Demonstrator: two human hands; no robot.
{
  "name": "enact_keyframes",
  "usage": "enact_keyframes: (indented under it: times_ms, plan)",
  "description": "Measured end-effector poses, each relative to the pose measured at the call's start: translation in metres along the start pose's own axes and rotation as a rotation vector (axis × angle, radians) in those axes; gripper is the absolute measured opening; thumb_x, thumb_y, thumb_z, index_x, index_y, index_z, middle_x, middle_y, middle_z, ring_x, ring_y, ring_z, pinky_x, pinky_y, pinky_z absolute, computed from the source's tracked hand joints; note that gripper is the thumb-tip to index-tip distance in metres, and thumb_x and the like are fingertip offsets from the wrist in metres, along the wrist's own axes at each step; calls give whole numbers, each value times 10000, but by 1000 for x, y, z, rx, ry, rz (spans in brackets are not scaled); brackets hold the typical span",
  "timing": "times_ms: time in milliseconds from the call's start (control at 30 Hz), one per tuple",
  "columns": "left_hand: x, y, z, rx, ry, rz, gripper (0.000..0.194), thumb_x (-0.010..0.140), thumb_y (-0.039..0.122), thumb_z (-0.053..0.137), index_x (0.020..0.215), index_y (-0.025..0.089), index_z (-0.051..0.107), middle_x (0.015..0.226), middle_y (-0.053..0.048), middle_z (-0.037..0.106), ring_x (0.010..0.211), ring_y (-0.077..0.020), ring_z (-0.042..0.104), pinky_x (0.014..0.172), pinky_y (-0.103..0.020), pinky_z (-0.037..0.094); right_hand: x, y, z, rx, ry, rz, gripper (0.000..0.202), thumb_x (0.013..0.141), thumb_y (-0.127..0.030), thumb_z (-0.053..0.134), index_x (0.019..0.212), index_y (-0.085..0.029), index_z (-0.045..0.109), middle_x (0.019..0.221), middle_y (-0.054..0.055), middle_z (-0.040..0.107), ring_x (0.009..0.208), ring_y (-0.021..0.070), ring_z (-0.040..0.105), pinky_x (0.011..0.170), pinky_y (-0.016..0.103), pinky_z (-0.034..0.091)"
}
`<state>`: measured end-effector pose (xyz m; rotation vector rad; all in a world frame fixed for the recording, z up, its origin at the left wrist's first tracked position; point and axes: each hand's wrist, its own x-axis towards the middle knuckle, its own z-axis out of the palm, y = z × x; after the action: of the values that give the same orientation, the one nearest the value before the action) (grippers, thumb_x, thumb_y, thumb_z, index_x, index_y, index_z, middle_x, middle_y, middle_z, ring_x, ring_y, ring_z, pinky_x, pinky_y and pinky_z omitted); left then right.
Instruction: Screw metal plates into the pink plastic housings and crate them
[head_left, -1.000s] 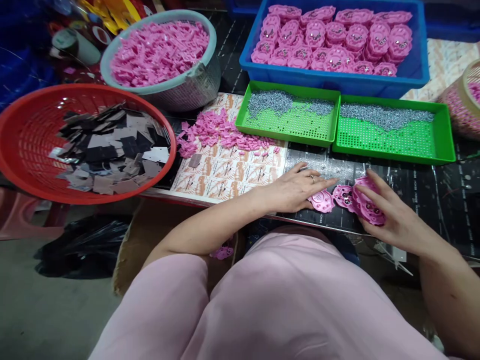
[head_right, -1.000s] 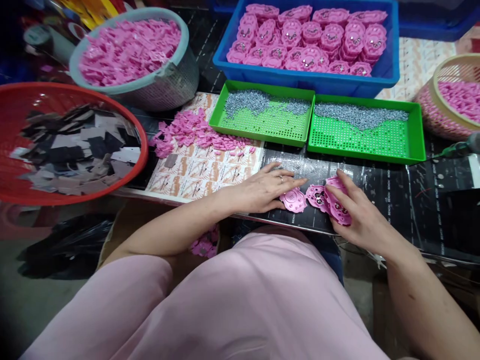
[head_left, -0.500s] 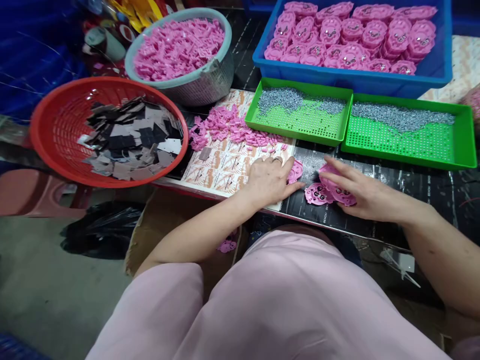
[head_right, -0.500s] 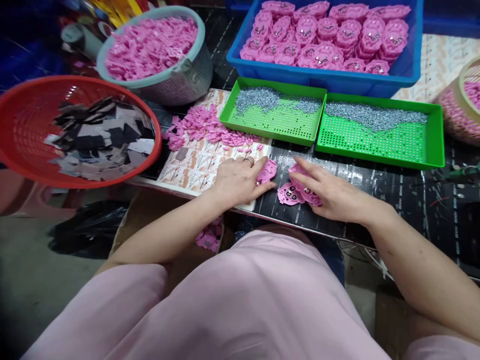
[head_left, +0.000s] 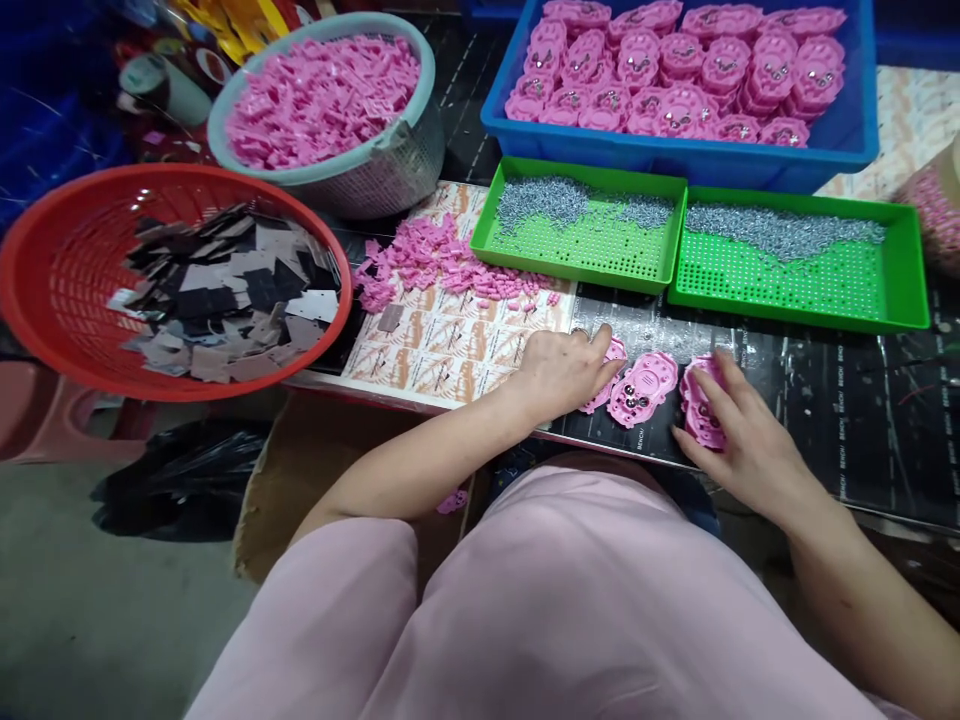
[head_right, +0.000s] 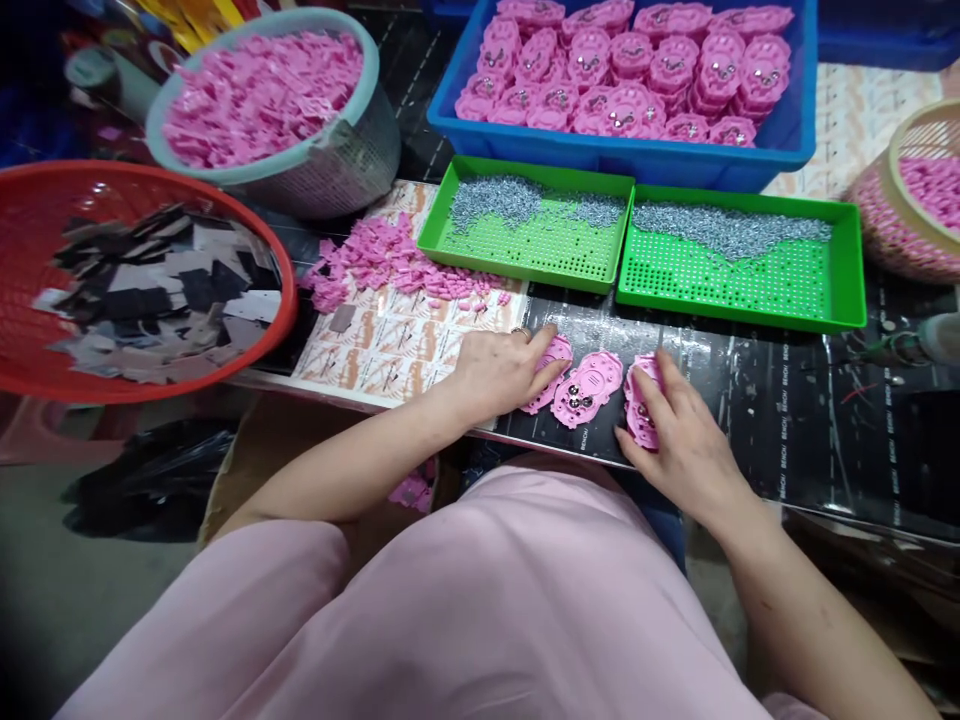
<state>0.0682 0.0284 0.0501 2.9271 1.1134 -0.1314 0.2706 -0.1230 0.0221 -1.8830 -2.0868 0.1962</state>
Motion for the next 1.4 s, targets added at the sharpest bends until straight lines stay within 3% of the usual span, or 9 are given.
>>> enact_keyframes:
  times_ms: [167,300,400,567,700,800,1100,1267,1400]
  plan:
    - [-4,-11,-1,10,70,3,514,980,517,357,1269,146,566,848,-122,692,803,-270,677,610,-319,434,18,1,-3,57,-44,-46,786,882,-466,558,1520,-197,186,1566,182,215,1448,301,260,1149,537,307]
    - [-4,-15,0,-75,237,211,455,967,427,432,1297,141,559,1183,-159,631,1105,-289,586,872,-403,456,9,15,-21,184,-54,54,812,872,-497,565,1527,-233,166,1595,125,148,1464,273,222,1161,484,314]
    - [-2,-4,6,-165,236,397,483,952,437,468,1319,130,539,1412,-158,495,1318,-301,435,1055,-454,355,-5,33,-30,108,-36,109,839,859,-520,574,1531,-244,156,1598,119,138,1457,299,233,1148,510,326]
    - [4,32,17,-202,128,560,626,930,557,463,1418,166,433,1531,-167,332,1428,-341,276,1124,-569,221,-20,56,-29,-30,-81,-8,866,857,-544,567,1538,-245,124,1584,153,174,1431,326,288,1110,528,366]
    - [6,56,22,-198,113,526,768,878,673,450,1442,153,400,1535,-191,310,1438,-377,234,1123,-620,171,-24,59,-22,-138,-131,-50,836,877,-592,488,1540,-261,103,1576,152,205,1420,351,297,1108,583,322]
    - [6,63,25,-181,107,479,731,910,627,434,1460,150,371,1530,-183,325,1441,-366,234,1130,-617,167,-25,57,-14,-215,-114,-54,807,886,-640,398,1541,-271,106,1571,136,233,1416,392,279,1095,635,284]
    - [5,37,27,-162,104,561,675,939,584,391,1464,161,359,1547,-170,296,1432,-339,272,1120,-599,229,-13,43,4,-295,29,-151,884,881,-678,346,1545,-207,3,1570,149,229,1437,354,247,1116,592,266]
    - [7,34,26,-167,77,558,703,931,582,410,1476,144,338,1550,-159,296,1435,-335,273,1126,-605,226,2,32,16,-257,40,-176,901,883,-632,414,1545,-172,10,1553,178,257,1414,358,300,1106,563,315]
    - [-1,28,18,-149,84,563,746,919,583,444,1476,98,335,1558,-181,262,1451,-324,243,1158,-558,203,2,24,12,-235,33,-160,863,891,-654,351,1547,-175,59,1552,179,258,1399,387,316,1124,616,240]
